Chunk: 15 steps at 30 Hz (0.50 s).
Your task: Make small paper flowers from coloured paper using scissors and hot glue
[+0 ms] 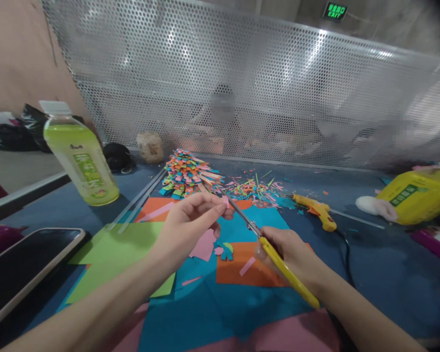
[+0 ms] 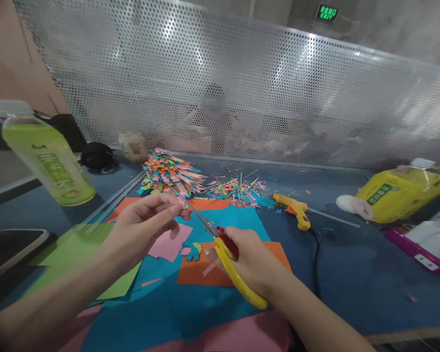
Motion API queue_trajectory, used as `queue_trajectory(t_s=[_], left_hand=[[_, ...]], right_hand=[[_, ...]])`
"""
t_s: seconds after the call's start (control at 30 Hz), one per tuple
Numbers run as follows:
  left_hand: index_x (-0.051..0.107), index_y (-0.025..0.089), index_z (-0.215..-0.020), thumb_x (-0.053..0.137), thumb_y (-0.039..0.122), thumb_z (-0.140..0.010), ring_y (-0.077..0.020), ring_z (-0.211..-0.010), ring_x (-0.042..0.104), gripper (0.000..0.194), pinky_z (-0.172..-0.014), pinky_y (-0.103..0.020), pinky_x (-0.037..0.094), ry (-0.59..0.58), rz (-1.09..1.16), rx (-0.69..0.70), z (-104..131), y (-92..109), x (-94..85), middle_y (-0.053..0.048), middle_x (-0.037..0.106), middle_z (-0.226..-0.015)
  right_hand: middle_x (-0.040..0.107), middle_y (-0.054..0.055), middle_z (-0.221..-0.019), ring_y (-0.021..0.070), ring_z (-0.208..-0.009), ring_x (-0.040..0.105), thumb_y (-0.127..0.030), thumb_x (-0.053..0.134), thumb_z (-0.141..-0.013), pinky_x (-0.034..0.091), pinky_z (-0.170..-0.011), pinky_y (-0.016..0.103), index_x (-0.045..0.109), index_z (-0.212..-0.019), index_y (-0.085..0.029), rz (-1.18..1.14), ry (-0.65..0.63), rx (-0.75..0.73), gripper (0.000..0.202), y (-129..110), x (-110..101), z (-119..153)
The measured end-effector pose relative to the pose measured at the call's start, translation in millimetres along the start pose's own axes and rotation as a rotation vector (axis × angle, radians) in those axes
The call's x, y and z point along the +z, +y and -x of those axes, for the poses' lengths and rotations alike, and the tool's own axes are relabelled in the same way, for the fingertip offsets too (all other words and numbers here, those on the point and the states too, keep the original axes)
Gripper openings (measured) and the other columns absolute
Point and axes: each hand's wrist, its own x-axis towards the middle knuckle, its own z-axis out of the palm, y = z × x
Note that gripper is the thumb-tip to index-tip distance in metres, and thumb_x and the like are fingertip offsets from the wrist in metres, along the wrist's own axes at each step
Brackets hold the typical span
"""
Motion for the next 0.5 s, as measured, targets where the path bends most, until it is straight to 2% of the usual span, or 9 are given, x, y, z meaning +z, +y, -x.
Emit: queue_trajectory(t_s=[0.23,0.5], left_hand=[[0.062,0.014,-0.07,0.068,0.022,-0.066,-0.008,-0.057,0.056,0.01,-0.042,-0.014,0.039,0.034,0.13,-0.1,-0.6,-0.8,0.9,-0.002,0.064,-0.064],[0.061,0.015,-0.067,0.068,0.02,-0.064,-0.0063,-0.048,0.053,0.009,-0.04,-0.016,0.039,0.023,0.173,-0.113,-0.3,-1.1,0.7,0.0,0.064,-0.062]], right_hand=[[0.032,-0.005,-0.054,0.0072,-0.05,0.027,-0.04,0.043,-0.077,0.022,-0.044,0.02,0.03,-0.057,-0.019,0.003,-0.003,0.028,0.032,-2.2,-0.6,0.1],[0.032,-0.005,-0.055,0.0066,-0.049,0.03,-0.039,0.042,-0.079,0.024,-0.043,0.019,0.031,-0.061,-0.019,-0.055,-0.034,0.041,0.029,-1.9,-0.5,-0.2]])
